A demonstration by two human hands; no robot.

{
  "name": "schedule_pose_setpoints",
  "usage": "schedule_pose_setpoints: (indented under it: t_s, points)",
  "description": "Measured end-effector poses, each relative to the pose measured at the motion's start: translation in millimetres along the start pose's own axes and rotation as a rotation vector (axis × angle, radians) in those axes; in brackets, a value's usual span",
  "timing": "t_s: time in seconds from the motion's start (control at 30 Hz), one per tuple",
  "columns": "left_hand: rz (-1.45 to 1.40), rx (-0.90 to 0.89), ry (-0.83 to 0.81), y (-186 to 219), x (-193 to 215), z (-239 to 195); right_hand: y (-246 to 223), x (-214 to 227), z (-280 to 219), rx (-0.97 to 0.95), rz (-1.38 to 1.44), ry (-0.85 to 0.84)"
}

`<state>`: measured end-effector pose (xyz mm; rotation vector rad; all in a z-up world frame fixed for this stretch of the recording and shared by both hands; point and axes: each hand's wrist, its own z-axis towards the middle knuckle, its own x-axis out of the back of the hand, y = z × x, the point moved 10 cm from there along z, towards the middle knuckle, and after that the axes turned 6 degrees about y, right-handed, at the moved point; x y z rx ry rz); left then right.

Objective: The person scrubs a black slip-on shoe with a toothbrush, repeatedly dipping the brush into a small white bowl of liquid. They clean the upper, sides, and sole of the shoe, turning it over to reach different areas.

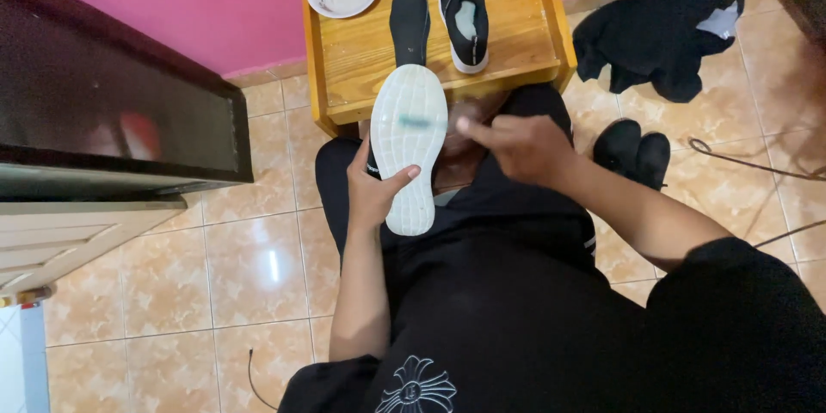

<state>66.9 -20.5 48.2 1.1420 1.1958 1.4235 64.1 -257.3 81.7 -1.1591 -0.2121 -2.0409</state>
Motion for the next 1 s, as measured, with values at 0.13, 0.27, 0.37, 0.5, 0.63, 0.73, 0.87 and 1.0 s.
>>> schedule_pose_setpoints:
  t_s: [0.13, 0.27, 0.37, 0.5, 0.63, 0.73, 0.87, 1.0]
  points:
    - [0.006, 0.037, -0.015, 3, 0, -2, 0, 14, 5, -0.018, -0.069, 0.011]
    - [-0.026, 0.026, 0.004, 5, -4, 0, -8, 17, 9, 0.003, -0.095, -0.043]
    - [-0.020, 0.032, 0.008, 10, -7, 1, 3, 13, 8, -0.011, -0.060, -0.009]
    - [-0.039, 0.029, 0.021, 1, -4, -3, -22, 28, 10, 0.022, 0.032, 0.009]
    - [-0.048, 0.031, 0.035, -5, 3, -2, 14, 25, 0, -0.061, -0.156, 0.122]
    - [-0.038, 0.039, 0.023, -3, 5, 1, -8, 22, 5, 0.058, 0.004, 0.024]
    - [-0.104, 0.043, 0.025, 3, 1, -3, -6, 32, 2, 0.030, -0.105, 0.092]
    - [-0.106, 0.057, 0.023, 20, 0, 1, 2, 37, 12, 0.049, -0.077, 0.108]
